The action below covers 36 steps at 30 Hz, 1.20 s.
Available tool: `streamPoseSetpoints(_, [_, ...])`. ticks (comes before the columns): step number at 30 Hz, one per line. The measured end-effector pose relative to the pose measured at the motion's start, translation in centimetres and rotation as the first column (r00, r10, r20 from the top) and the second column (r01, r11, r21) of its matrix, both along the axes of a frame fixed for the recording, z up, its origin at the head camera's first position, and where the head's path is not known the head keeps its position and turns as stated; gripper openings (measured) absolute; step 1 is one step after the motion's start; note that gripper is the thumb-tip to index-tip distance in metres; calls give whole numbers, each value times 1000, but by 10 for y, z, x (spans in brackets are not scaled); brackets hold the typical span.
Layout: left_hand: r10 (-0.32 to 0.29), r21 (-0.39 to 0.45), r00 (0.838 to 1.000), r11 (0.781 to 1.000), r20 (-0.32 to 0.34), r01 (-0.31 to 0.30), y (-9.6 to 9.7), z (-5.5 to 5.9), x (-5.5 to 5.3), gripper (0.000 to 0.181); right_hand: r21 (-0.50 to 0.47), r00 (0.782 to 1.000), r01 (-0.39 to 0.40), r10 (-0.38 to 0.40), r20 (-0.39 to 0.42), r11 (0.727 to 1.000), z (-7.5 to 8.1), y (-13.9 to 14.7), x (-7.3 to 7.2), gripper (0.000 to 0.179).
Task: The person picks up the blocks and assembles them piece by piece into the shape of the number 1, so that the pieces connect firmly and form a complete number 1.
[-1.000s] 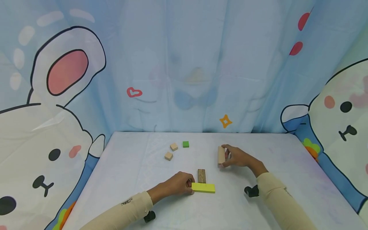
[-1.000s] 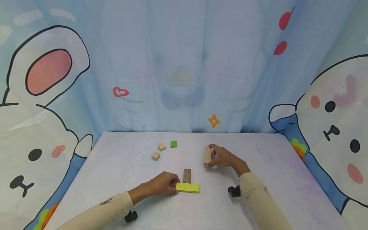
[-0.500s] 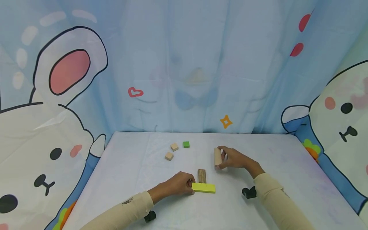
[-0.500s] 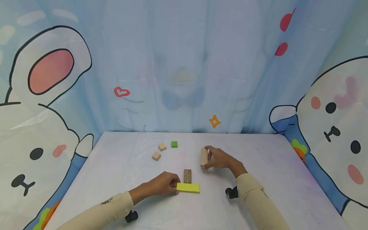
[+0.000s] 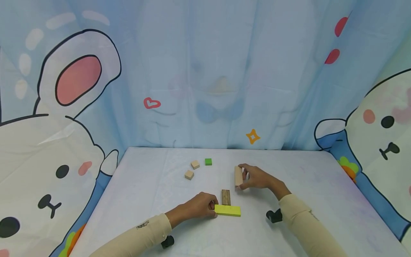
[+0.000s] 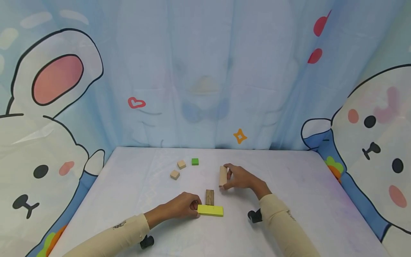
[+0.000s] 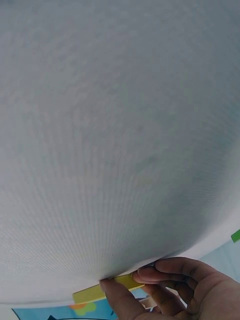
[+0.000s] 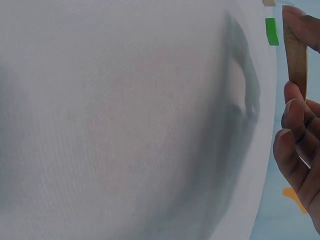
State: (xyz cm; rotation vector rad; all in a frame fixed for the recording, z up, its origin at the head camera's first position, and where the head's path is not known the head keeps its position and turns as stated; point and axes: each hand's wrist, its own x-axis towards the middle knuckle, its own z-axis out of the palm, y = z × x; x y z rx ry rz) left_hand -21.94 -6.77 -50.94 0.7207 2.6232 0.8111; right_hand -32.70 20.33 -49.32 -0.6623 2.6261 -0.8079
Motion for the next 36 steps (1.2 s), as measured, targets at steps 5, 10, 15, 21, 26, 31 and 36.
streamPoseSetpoints(5, [0,-13,1000,1000,0,0,0,0,0,28,-3,1000,-3,3,14,1000,0,-6,0,97])
streamPoseSetpoints(10, [0,-10,1000,1000,-1,0,0,2,1,27,8,1000,-8,8,21,1000,-1,-14,-1,98])
streamPoseSetpoints(15, [-3,-10,1000,1000,2,3,0,3,1,27,14,1000,-18,18,21,1000,-3,-20,-2,99])
streamPoseSetpoints(21, [-6,-11,1000,1000,6,6,-1,3,0,27,30,999,-26,25,23,999,-3,-27,-2,99])
streamPoseSetpoints(26, [0,-20,1000,1000,3,0,-1,3,0,27,32,999,-28,27,27,999,-1,-32,0,101])
streamPoseSetpoints(31, [5,-25,1000,1000,-1,-5,-1,3,0,27,32,1000,-16,16,23,999,-1,-35,0,100])
streamPoseSetpoints(36, [-2,-14,1000,1000,-1,2,-1,1,0,27,23,1000,-19,19,16,1000,-3,-36,0,101])
